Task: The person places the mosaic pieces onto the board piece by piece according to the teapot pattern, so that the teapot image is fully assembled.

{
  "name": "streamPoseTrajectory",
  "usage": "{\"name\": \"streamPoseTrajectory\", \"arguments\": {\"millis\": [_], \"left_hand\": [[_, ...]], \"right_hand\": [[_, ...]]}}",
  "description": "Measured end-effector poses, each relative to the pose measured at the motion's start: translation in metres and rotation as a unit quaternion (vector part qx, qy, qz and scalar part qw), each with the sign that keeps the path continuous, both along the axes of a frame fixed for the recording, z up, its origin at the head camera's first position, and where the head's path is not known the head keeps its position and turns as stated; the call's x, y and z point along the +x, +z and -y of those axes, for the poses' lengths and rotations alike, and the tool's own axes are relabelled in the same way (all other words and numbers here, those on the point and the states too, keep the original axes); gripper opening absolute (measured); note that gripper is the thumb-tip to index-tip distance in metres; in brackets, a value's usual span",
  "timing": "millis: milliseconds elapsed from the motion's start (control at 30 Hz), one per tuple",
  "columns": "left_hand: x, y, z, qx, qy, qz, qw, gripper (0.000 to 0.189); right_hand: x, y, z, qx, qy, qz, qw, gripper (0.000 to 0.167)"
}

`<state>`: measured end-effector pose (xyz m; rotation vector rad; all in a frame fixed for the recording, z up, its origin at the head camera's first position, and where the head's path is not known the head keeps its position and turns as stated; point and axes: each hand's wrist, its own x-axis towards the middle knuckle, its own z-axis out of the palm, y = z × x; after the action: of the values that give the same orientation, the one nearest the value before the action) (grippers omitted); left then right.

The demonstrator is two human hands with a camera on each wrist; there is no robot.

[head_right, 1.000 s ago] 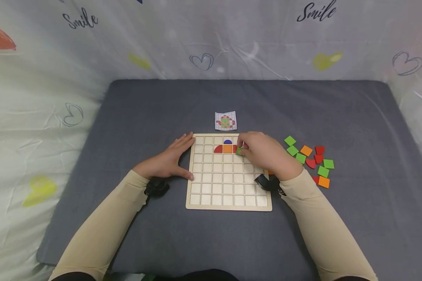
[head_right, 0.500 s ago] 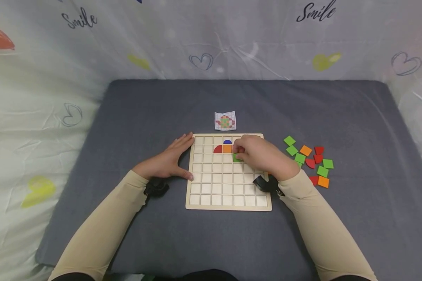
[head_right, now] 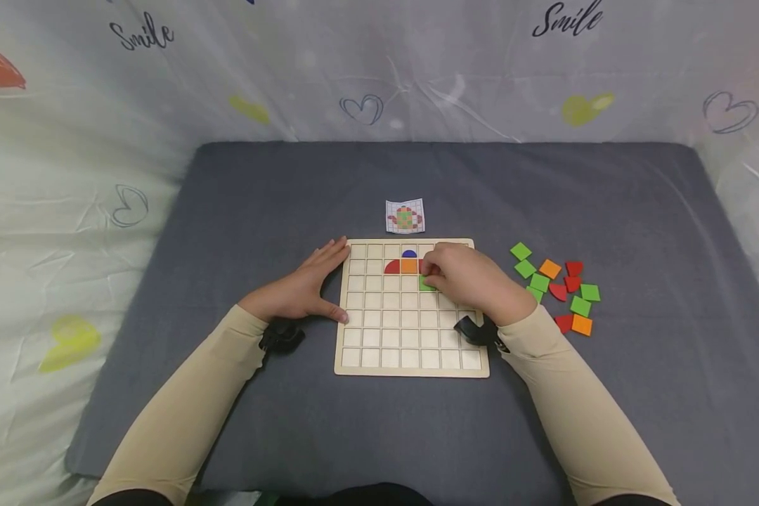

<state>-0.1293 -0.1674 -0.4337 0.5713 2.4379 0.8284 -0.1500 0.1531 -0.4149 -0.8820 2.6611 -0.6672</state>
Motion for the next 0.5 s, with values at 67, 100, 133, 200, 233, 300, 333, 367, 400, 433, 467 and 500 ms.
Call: {"name": "streamPoseTrajectory", "arguments": {"millis": [67, 100, 133, 200, 233, 300, 333, 367, 400, 433, 467, 500], "left_hand": [[0.001, -0.001, 0.0, -0.005, -0.001, 0.001, 1.0, 0.131], [0.001, -0.001, 0.0, -0.008, -0.002, 0.002, 1.0, 0.131], [0.002, -0.001, 0.001, -0.01, -0.003, 0.003, 0.9999, 0.131], [0.003, -0.002, 0.001, -0.014, -0.005, 0.003, 0.9999, 0.131], [0.003, -0.002, 0.001, -0.015, -0.007, 0.003, 0.9999, 0.131], [0.002, -0.002, 0.001, -0.01, -0.007, -0.001, 0.9999, 0.13], [0.002, -0.002, 0.0, -0.008, -0.005, -0.001, 1.0, 0.13], [0.001, -0.001, 0.0, -0.006, -0.005, -0.002, 1.0, 0.13], [0.001, -0.001, -0.001, -0.005, -0.004, -0.002, 1.0, 0.13], [0.001, -0.001, -0.001, -0.004, -0.003, -0.002, 1.0, 0.13], [0.001, -0.002, -0.001, -0.003, -0.003, -0.002, 1.0, 0.13], [0.0, -0.002, -0.002, -0.004, -0.003, -0.001, 1.0, 0.13]], "right_hand": [[0.001, 0.0, -0.001, -0.003, 0.001, 0.004, 1.0, 0.004], [0.001, 0.0, -0.002, -0.004, 0.001, 0.007, 1.0, 0.004], [0.001, 0.0, -0.002, -0.004, -0.001, 0.01, 0.9999, 0.004], [0.001, 0.001, -0.005, -0.003, -0.009, 0.015, 0.9998, 0.006], [0.0, 0.002, -0.007, -0.001, -0.013, 0.015, 0.9998, 0.007], [-0.001, 0.006, -0.012, 0.004, -0.024, 0.014, 0.9996, 0.008], [-0.002, 0.008, -0.015, 0.006, -0.029, 0.012, 0.9995, 0.009], [-0.003, 0.01, -0.018, 0.006, -0.031, 0.011, 0.9994, 0.009], [-0.004, 0.013, -0.021, 0.008, -0.035, 0.012, 0.9993, 0.009], [-0.005, 0.015, -0.025, 0.01, -0.038, 0.014, 0.9991, 0.01], [-0.006, 0.017, -0.028, 0.012, -0.041, 0.014, 0.999, 0.011], [-0.007, 0.018, -0.032, 0.016, -0.046, 0.015, 0.9987, 0.011]]}}
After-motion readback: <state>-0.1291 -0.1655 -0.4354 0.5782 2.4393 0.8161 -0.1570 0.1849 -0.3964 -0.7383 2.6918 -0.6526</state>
